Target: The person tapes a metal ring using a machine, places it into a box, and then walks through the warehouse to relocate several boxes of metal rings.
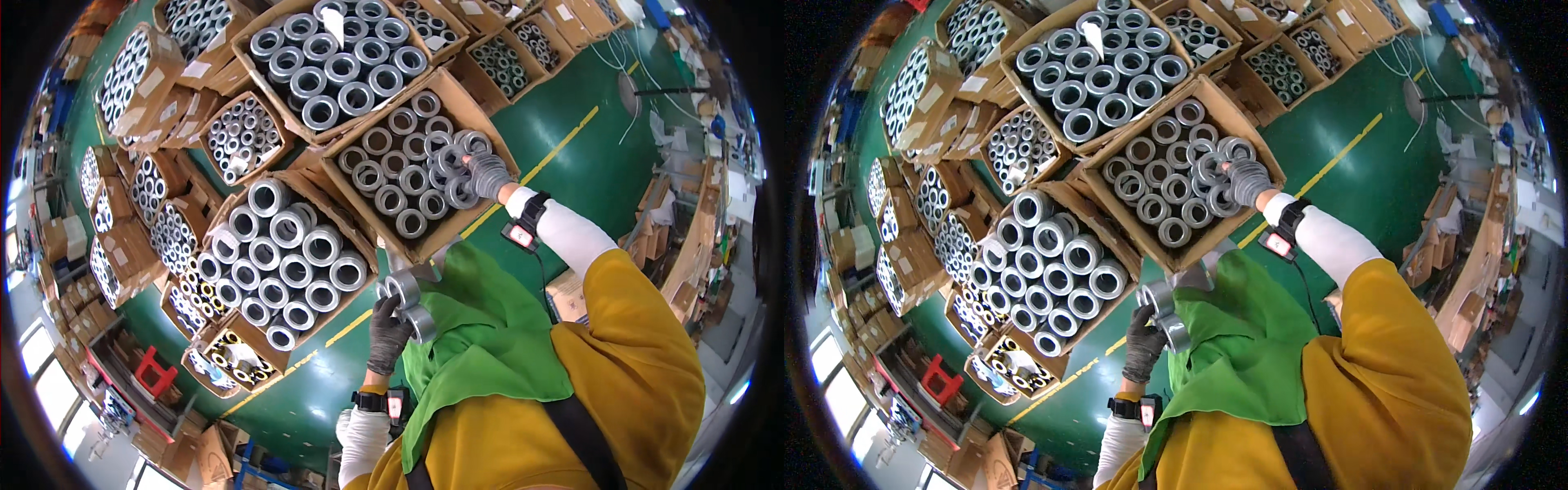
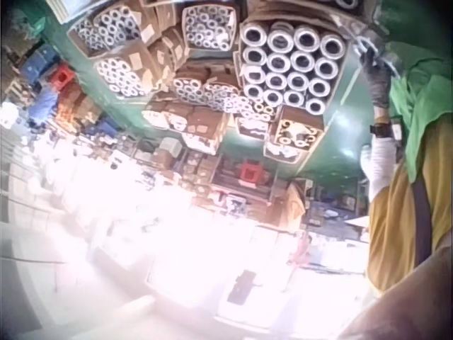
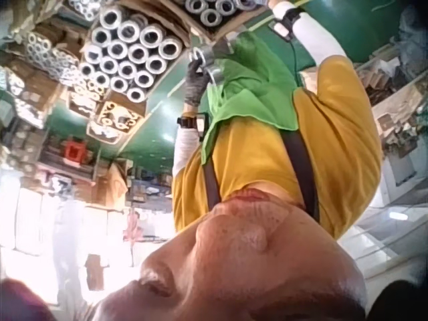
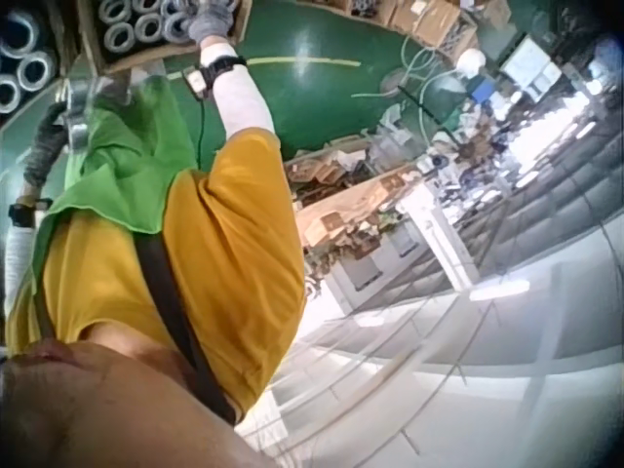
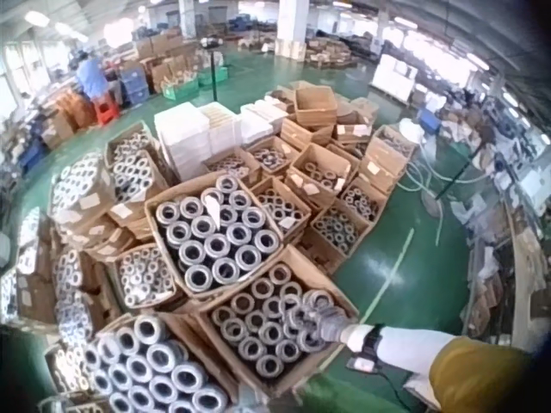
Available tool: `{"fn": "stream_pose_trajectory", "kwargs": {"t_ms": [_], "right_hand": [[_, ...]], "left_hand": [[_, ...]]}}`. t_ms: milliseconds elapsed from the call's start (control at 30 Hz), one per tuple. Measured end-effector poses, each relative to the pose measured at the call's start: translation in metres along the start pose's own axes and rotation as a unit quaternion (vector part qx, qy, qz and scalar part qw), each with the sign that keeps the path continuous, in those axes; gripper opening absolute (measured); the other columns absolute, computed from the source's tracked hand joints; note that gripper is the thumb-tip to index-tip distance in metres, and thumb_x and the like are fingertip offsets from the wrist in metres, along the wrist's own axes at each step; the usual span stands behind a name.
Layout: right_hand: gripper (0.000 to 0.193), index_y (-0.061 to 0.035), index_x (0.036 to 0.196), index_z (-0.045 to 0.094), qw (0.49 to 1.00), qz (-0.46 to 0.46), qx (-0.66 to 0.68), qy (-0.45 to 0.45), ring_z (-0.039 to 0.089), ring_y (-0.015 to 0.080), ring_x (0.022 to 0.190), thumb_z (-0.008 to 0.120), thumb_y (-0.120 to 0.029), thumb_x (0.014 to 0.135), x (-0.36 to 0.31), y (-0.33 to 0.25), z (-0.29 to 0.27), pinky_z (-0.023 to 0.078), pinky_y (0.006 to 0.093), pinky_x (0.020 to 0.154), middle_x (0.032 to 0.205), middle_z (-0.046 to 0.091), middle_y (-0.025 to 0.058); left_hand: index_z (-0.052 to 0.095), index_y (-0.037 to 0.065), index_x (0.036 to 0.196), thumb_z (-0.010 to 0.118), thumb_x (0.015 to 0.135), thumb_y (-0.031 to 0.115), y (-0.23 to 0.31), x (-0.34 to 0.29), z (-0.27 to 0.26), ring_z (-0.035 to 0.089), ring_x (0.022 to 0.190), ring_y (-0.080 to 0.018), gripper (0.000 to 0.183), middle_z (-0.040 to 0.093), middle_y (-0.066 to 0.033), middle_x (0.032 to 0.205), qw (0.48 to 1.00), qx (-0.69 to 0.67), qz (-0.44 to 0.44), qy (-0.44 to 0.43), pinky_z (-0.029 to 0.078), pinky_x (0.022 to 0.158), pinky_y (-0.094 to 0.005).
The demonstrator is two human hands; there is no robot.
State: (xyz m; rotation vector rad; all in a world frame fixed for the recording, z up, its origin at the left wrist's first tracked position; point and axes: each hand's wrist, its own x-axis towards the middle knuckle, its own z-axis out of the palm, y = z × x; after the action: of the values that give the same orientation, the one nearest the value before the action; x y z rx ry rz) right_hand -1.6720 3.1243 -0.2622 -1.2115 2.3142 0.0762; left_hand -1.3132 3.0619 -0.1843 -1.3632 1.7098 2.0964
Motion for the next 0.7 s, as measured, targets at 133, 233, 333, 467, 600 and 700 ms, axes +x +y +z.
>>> {"fn": "stream_pose_trajectory", "kwargs": {"t_ms": [133, 233, 333, 467, 600, 700], "right_hand": [[0.037, -0.0073, 0.097, 0.057, 1.0, -0.005, 0.008, -0.025, 0.057, 0.0341, 0.086, 0.063, -0.019, 0.063, 0.0, -0.024, -0.009, 0.045, 0.0418, 0.074, 0.091, 0.059, 0.0187], [0.036, -0.0049, 0.093, 0.058, 0.963, -0.061, 0.22, 0.143, 0.056, 0.0366, 0.084, 0.063, -0.021, 0.062, -0.001, -0.06, 0.009, 0.043, 0.0408, 0.077, 0.088, 0.057, 0.0223], [0.031, -0.0069, 0.09, 0.057, 0.988, -0.129, 0.086, 0.024, 0.055, 0.0382, 0.083, 0.061, -0.016, 0.061, 0.0, -0.089, 0.03, 0.045, 0.0438, 0.073, 0.096, 0.054, 0.0231], [0.025, -0.0064, 0.087, 0.058, 0.944, 0.129, 0.3, -0.049, 0.059, 0.0338, 0.081, 0.06, -0.021, 0.067, 0.012, -0.131, 0.034, 0.046, 0.0427, 0.069, 0.081, 0.058, 0.0208], [0.027, -0.0054, 0.093, 0.055, 0.966, 0.053, 0.243, -0.069, 0.057, 0.0347, 0.074, 0.055, -0.025, 0.074, 0.009, -0.118, 0.027, 0.046, 0.0428, 0.065, 0.085, 0.058, 0.0199], [0.029, -0.0074, 0.096, 0.056, 0.985, -0.121, 0.122, 0.03, 0.055, 0.034, 0.083, 0.054, -0.027, 0.075, 0.016, -0.073, -0.013, 0.045, 0.0415, 0.07, 0.095, 0.056, 0.0173]], "left_hand": [[0.049, 0.0, 0.11, 0.057, 0.063, -0.009, -0.011, -0.006, -0.003, 0.049, 0.101, -0.0221, 0.049, 0.041, -0.0096, 0.11, 0.999, -0.027, 0.04, 0.007, 0.045, 0.082, -0.0299], [0.049, 0.0, 0.109, 0.058, 0.063, -0.008, -0.009, -0.004, -0.001, 0.048, 0.102, -0.022, 0.047, 0.041, -0.0098, 0.111, 0.998, 0.037, 0.054, -0.003, 0.044, 0.083, -0.0302], [0.048, 0.0, 0.109, 0.059, 0.065, -0.007, -0.005, 0.002, 0.004, 0.05, 0.098, -0.0218, 0.047, 0.04, -0.0099, 0.111, 0.997, 0.023, 0.076, -0.014, 0.046, 0.08, -0.0299], [0.046, -0.002, 0.11, 0.059, 0.067, -0.007, 0.0, 0.005, 0.009, 0.055, 0.09, -0.0215, 0.045, 0.039, -0.01, 0.111, 0.996, -0.001, 0.083, -0.02, 0.05, 0.07, -0.0287], [0.045, -0.002, 0.11, 0.058, 0.067, -0.009, -0.004, 0.008, 0.01, 0.055, 0.088, -0.0216, 0.045, 0.04, -0.0101, 0.111, 0.996, -0.042, 0.072, -0.017, 0.05, 0.068, -0.0281], [0.045, -0.002, 0.11, 0.058, 0.067, -0.01, -0.006, 0.011, 0.01, 0.054, 0.09, -0.0216, 0.046, 0.04, -0.0096, 0.11, 0.996, -0.054, 0.063, -0.027, 0.05, 0.068, -0.0279]]}}
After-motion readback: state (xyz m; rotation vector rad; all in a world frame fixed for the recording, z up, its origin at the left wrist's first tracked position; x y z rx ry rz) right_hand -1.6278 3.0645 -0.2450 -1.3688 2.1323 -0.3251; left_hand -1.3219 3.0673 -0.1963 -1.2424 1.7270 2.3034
